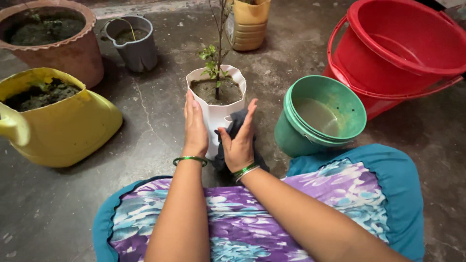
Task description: The person wipes the exterior of a white plastic plant pot using a dark cloth, then rinses the cloth in a green bucket of water and continues wiping the pot and its base.
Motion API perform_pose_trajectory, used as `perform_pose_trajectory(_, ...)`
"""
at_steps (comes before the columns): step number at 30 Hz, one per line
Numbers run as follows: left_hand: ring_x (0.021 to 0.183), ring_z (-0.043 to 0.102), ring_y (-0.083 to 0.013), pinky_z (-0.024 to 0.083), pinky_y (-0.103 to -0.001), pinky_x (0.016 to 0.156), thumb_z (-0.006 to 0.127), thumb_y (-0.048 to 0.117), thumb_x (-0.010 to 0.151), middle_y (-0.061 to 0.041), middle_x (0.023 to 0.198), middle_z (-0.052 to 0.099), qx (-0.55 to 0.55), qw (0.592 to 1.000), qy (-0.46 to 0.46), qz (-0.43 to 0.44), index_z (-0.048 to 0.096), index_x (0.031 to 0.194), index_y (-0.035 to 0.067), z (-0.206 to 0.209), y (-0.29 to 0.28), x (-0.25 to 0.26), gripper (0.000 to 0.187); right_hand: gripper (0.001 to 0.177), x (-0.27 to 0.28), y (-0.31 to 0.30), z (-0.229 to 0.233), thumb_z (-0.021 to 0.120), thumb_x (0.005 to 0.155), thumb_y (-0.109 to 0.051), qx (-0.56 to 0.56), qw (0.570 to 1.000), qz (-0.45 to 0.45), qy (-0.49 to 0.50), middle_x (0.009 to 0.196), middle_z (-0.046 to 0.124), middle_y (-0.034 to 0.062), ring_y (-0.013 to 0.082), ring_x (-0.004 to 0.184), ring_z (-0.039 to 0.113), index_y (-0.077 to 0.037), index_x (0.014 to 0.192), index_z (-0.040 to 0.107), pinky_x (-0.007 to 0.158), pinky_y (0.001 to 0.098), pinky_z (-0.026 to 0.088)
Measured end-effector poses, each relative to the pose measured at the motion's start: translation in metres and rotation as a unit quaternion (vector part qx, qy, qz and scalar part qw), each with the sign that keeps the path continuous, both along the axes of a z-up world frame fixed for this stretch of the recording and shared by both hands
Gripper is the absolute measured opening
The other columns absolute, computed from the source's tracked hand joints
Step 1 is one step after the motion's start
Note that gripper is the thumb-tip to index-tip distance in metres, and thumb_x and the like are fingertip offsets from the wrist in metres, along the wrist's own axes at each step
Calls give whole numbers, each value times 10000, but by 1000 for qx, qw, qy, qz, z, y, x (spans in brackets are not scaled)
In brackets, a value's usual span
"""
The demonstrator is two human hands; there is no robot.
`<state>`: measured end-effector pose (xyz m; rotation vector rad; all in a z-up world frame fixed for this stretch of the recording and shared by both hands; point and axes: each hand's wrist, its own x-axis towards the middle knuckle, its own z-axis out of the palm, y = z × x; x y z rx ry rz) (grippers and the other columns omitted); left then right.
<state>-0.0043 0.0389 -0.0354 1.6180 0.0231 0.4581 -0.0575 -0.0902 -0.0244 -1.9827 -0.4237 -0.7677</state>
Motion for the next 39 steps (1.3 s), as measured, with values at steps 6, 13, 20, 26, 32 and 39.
perform_pose_trajectory(6,1591,134,-293,125,-372,1265,267,444,1092,-160,1711,174,-6,1000,10,-3,212,1622,32,2,-3,-3,673,1121,-15,-13,-48,788,883,-282,-37,987,-10,156,1711,109,271,500,1524,172,-18,1619,-16,1251,507,205)
perform_pose_trajectory(13,1594,125,-303,118,-373,1266,300,425,1091,-175,1714,164,41,999,14,5,205,1619,24,-5,-7,-12,669,1226,-8,-37,-108,803,793,-456,-152,953,-50,256,1622,127,317,457,1499,214,82,1544,-3,1213,533,175)
perform_pose_trajectory(20,1391,450,-408,348,-419,1161,497,287,928,-271,1484,482,165,972,154,57,463,1477,-14,-37,-4,-28,627,746,22,-71,-141,708,903,-418,-302,898,-14,321,1434,457,355,466,1352,462,94,1371,435,1134,472,386)
perform_pose_trajectory(26,1001,716,-378,549,-436,895,713,352,791,-260,1037,749,352,827,375,-229,757,1054,-63,-10,-9,-58,494,447,17,-89,-76,648,968,-425,-43,876,91,472,1004,730,190,304,852,696,-13,1140,681,738,425,578)
perform_pose_trajectory(32,935,716,-259,534,-377,858,741,406,785,-149,1012,782,263,856,303,-326,752,1078,30,29,4,-78,477,441,3,-78,28,602,960,-466,152,770,211,583,914,672,45,132,775,673,-43,1073,656,633,332,638)
perform_pose_trajectory(39,1049,666,-465,508,-509,927,633,330,898,-319,1069,701,314,896,312,29,718,1064,-49,31,86,-72,422,490,19,-84,67,762,882,-400,72,931,165,318,1047,717,69,115,912,665,3,1155,701,733,288,576)
